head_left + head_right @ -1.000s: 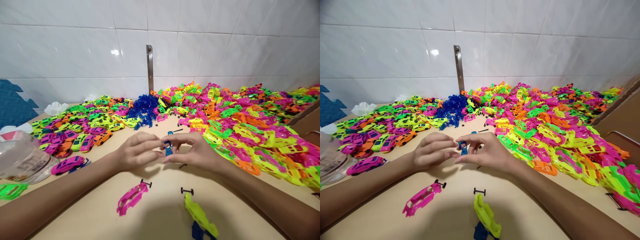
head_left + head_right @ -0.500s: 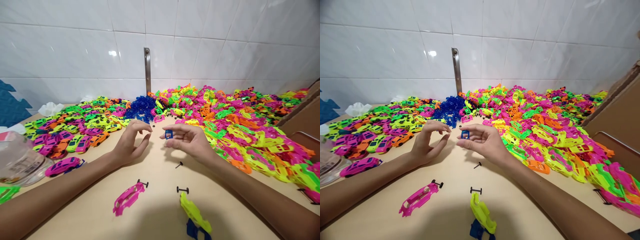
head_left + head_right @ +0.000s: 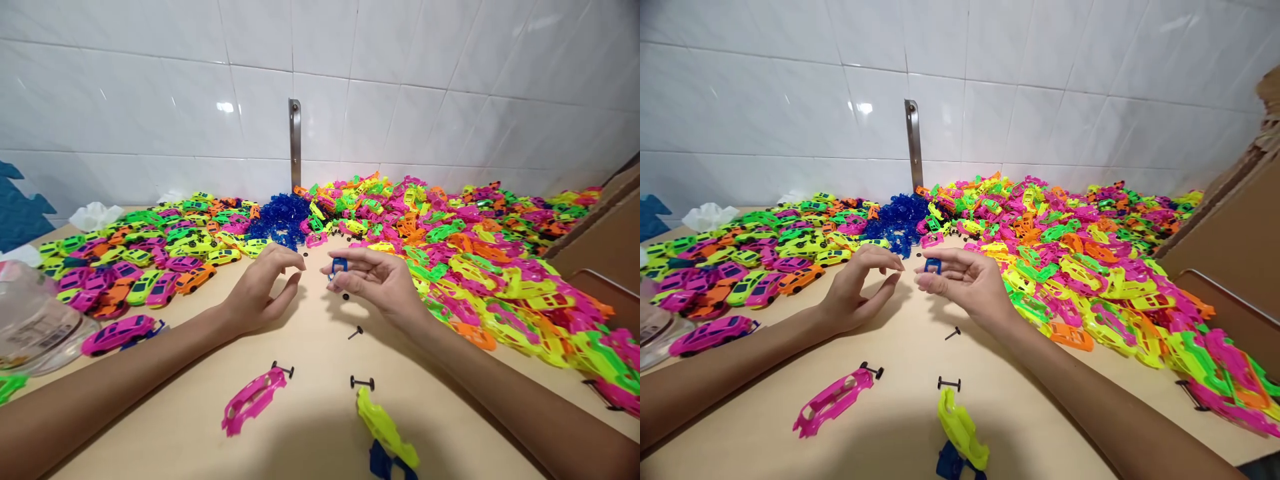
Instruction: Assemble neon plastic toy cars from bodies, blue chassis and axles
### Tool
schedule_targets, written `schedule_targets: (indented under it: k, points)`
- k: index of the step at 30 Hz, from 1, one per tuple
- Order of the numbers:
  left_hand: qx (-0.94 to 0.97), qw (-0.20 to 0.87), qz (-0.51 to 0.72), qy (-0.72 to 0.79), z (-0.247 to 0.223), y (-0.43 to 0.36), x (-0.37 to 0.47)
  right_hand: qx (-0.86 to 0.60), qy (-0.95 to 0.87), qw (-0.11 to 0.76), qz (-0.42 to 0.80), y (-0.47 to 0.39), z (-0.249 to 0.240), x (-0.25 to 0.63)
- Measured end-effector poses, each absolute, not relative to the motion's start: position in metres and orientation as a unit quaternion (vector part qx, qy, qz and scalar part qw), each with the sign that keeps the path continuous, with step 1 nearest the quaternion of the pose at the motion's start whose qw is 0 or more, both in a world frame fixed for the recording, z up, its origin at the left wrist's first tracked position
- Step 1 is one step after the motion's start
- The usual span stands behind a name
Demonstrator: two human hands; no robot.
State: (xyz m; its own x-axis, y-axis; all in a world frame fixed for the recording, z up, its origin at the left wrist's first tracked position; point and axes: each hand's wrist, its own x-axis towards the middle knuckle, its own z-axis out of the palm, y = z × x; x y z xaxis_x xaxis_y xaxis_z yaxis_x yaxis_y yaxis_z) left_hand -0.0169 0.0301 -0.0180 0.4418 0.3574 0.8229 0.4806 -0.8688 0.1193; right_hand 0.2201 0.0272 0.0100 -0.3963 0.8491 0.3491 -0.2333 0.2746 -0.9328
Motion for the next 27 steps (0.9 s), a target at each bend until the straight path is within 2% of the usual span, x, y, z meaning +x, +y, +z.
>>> schedule_targets:
  k: [7, 15, 22, 27]
  points:
    - [-0.851, 0.068, -0.459, -0.244, -0.018, 0.031, -0.017, -0.217, -0.559, 0.495, 0.629, 0.025, 0.006, 0.219]
    - [-0.842, 0.123, -0.469, -0.235, -0.012, 0.025, -0.015, -0.254, -0.507, 0.401, 0.719, 0.027, -0.008, 0.213]
    - [-0.879, 0.130, -0.406, -0.214, -0.011, 0.027, -0.015, -0.263, -0.531, 0.345, 0.728, 0.025, -0.018, 0.205]
    - [-0.890, 0.109, -0.391, -0.208, -0.013, 0.027, -0.014, -0.260, -0.573, 0.343, 0.697, 0.019, -0.015, 0.204]
